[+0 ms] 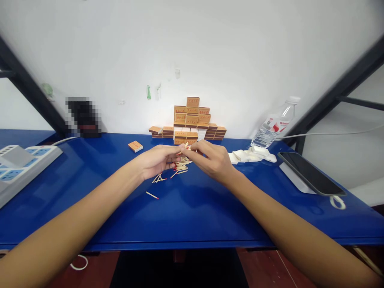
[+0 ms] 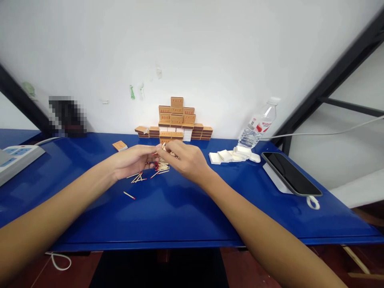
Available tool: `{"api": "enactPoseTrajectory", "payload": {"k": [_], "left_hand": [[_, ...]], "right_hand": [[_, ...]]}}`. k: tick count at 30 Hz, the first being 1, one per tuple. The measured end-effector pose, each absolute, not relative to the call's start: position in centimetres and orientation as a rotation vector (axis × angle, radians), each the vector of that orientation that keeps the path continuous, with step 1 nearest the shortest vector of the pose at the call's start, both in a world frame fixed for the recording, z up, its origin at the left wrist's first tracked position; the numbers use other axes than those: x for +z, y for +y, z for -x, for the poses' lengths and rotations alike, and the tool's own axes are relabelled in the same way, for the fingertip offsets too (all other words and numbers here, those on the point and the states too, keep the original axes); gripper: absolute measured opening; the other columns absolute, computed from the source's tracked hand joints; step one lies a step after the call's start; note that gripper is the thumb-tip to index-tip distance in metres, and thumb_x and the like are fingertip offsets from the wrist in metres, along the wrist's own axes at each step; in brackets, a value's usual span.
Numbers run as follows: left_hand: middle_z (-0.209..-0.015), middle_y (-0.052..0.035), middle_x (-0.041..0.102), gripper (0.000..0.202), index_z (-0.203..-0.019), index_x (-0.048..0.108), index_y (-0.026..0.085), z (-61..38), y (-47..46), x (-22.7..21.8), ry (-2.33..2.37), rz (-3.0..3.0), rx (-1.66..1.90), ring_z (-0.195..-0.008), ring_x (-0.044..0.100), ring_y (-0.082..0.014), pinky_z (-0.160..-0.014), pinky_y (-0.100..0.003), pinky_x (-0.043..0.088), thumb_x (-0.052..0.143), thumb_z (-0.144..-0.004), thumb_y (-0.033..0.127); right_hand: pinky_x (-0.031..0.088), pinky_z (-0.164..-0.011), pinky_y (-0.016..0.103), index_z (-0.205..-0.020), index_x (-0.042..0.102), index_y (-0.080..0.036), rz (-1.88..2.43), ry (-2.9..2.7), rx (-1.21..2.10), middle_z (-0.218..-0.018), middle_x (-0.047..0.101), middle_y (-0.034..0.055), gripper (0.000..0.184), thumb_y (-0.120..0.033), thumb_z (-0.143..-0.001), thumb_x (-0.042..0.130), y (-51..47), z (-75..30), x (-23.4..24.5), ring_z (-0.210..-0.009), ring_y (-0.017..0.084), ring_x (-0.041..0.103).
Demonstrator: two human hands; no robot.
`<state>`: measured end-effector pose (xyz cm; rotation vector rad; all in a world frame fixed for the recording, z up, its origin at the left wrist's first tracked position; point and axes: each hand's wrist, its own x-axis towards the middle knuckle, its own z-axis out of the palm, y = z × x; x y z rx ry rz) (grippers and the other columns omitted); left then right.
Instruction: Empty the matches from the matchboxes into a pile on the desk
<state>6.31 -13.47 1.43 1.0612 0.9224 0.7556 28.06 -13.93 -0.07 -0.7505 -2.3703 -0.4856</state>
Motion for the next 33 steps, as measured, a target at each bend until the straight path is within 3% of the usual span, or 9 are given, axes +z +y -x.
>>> {"api": "enactPoseTrajectory", "payload": {"k": [7,13,18,21,24,33], "left_hand": [[-0.092,-0.0068,0.073,0.019,-0.090,0.080,0.018,-5.1,-12.8,1.2,0.945,-1.167,0.702,-0.081,0.060,-0.0153,-0.076,-0.032,0.048,0.083,-0.085,0.036],[-0.092,-0.0059,0.075,0.019,-0.092,0.083,0.022,-4.4,-12.6,1.7,0.929,-1.302,0.677,-0.080,0.061,-0.0150,-0.074,-0.032,0.047,0.086,-0.081,0.037],[-0.098,-0.0064,0.078,0.027,-0.097,0.084,0.022,-3.7,-12.4,2.0,0.922,-1.568,0.615,-0.083,0.063,-0.0146,-0.076,-0.029,0.047,0.087,-0.079,0.043],[-0.098,-0.0071,0.079,0.028,-0.099,0.084,0.020,-3.6,-12.4,2.1,0.946,-1.678,0.572,-0.085,0.064,-0.0152,-0.079,-0.029,0.047,0.084,-0.083,0.043],[-0.091,-0.0058,0.078,0.025,-0.098,0.084,0.020,-3.6,-12.4,2.2,0.967,-1.745,0.498,-0.081,0.064,-0.0149,-0.075,-0.028,0.047,0.082,-0.084,0.041],[-0.076,-0.0034,0.070,0.027,-0.087,0.080,0.018,-4.4,-11.5,2.0,0.943,-2.034,0.472,-0.061,0.050,-0.0103,-0.058,-0.026,0.035,0.076,-0.088,0.044]], "right_hand": [[0.047,-0.068,0.028,-0.125,0.073,-0.031,0.822,-2.407,-0.426,-0.099,0.069,0.0059,0.042,-0.015,-0.108,0.038,-14.2,-27.9,0.3,-0.087,0.016,0.060],[0.046,-0.069,0.029,-0.117,0.076,-0.026,0.818,-2.374,-0.332,-0.103,0.070,0.0072,0.040,-0.019,-0.110,0.037,-14.3,-27.7,0.4,-0.090,0.016,0.062],[0.050,-0.079,0.030,-0.107,0.073,-0.022,0.680,-2.282,-0.016,-0.103,0.065,0.0069,0.021,-0.022,-0.106,0.052,-13.8,-27.4,-0.2,-0.092,0.017,0.063],[0.049,-0.074,0.029,-0.100,0.071,-0.021,0.582,-2.208,0.158,-0.101,0.063,0.0054,0.009,-0.023,-0.101,0.063,-13.6,-27.3,-0.5,-0.085,0.016,0.060],[0.046,-0.070,0.027,-0.103,0.070,-0.022,0.617,-2.207,0.260,-0.102,0.061,0.0034,0.006,-0.026,-0.098,0.069,-13.7,-27.3,-0.4,-0.075,0.013,0.054],[0.043,-0.069,0.026,-0.104,0.071,-0.022,0.680,-2.267,0.229,-0.103,0.060,0.0022,0.011,-0.030,-0.096,0.073,-12.4,-28.5,-0.6,-0.072,0.011,0.051]]}}
